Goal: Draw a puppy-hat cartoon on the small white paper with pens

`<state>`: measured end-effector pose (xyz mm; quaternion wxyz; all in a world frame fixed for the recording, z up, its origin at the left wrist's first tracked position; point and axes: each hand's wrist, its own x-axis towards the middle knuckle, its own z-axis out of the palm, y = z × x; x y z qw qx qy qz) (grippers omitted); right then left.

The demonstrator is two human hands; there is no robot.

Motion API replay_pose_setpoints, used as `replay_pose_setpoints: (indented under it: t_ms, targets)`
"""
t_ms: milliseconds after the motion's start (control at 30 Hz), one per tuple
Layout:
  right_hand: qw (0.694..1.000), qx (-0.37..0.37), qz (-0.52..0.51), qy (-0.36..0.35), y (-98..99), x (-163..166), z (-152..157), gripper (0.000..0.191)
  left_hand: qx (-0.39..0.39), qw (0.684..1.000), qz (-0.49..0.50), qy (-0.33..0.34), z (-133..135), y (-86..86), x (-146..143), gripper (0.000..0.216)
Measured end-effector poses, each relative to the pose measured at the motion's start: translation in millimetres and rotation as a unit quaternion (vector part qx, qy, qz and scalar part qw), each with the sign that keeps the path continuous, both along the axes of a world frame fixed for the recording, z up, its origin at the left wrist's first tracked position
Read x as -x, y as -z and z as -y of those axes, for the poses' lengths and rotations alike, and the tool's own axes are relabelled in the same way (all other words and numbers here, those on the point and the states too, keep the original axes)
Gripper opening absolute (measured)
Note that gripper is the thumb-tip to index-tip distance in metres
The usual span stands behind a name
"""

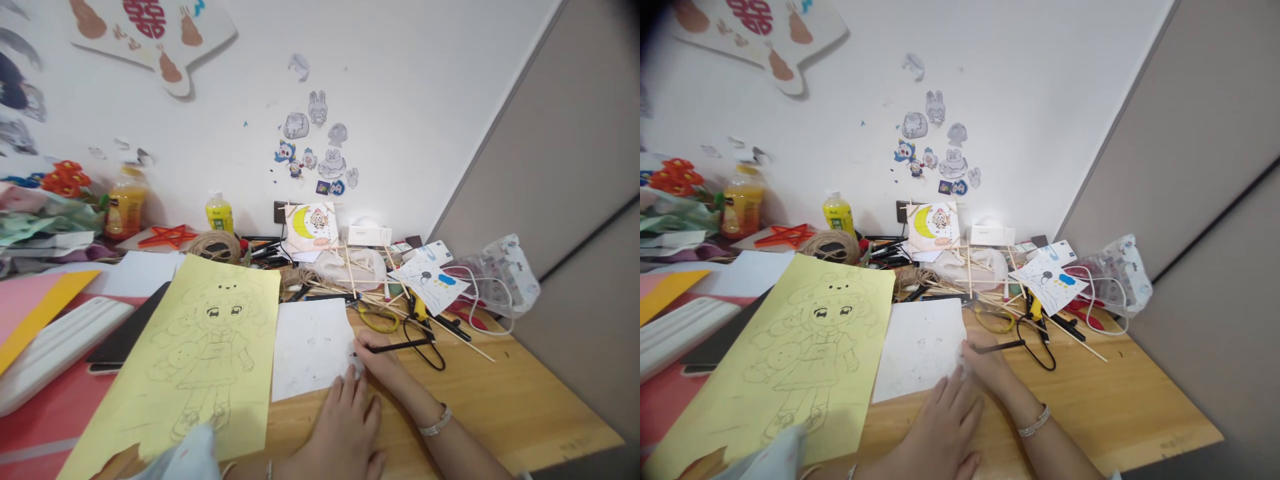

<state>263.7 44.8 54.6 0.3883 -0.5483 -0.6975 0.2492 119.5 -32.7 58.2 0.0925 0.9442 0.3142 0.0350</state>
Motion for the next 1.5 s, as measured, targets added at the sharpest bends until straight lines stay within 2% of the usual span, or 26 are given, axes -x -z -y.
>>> replay_pose_setpoints:
  t_ms: [100, 267, 467, 700, 933, 1133, 1333, 1500]
  targets:
    - [1.0, 0.009, -0.002, 0.006, 1.9, -0.7, 0.5, 0.029, 0.002, 1.0, 0.002, -0.001, -0.1, 1.4, -0.8, 0.063]
    - [0.998, 0.039, 0.007, -0.053, -3.7, -0.8, 3.0, 0.031, -0.001, 1.0, 0.012, 0.0, -0.3, 4.3, -1.1, 0.066]
    - [0.996, 0.049, 0.015, -0.066, -7.9, -0.2, 5.6, 0.03, -0.006, 1.0, 0.02, -0.002, -0.8, 7.0, -0.9, 0.068]
    - [0.996, 0.067, -0.006, -0.063, -2.3, -2.0, 4.7, 0.031, -0.012, 1.0, 0.027, 0.001, -0.5, 12.4, -1.4, 0.069]
    - [0.998, 0.045, -0.03, -0.034, 7.0, -3.1, 0.6, 0.031, -0.021, 0.999, 0.027, 0.0, 0.2, 14.0, -2.2, 0.068]
    - [0.995, 0.075, -0.039, -0.058, 8.3, -2.9, 0.7, 0.03, -0.028, 0.999, 0.026, -0.004, 0.3, 14.0, -2.3, 0.068]
    - [0.994, 0.072, -0.051, -0.062, 8.3, -2.0, 0.1, 0.03, -0.024, 1.0, 0.018, 0.0, 1.0, 9.9, -1.5, 0.067]
    - [0.997, 0.057, -0.048, -0.026, 12.6, -4.2, -1.9, 0.033, -0.022, 1.0, 0.016, 0.001, 0.2, 7.3, -2.3, 0.067]
